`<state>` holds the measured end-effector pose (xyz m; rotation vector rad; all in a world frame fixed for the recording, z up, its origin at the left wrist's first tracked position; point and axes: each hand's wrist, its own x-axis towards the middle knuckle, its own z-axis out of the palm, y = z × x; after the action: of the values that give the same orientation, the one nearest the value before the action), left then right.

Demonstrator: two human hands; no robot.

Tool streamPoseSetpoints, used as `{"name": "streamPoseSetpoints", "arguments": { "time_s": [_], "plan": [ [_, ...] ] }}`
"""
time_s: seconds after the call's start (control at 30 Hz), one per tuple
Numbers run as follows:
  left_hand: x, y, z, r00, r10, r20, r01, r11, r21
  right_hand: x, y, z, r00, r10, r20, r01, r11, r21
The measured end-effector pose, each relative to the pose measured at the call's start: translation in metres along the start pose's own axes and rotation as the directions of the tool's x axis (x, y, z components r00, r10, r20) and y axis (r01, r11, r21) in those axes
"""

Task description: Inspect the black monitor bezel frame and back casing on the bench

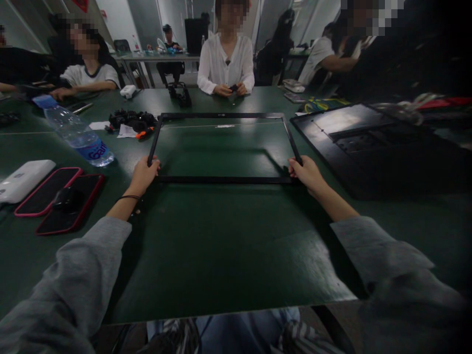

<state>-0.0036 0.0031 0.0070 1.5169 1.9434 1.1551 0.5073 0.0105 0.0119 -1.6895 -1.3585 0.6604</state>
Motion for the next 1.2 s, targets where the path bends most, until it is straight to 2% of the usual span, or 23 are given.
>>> {"name": "streamPoseSetpoints", "arguments": {
  "time_s": [1.2],
  "plan": [
    [0.0038,-0.0051,0.0020,1.000,-0.003,0.002,0.003,0.999,-0.034,0.0021,0.0040,0.0005,1.000,-0.010,-0.018,0.009,1.000,-0.026]
  ]
}}
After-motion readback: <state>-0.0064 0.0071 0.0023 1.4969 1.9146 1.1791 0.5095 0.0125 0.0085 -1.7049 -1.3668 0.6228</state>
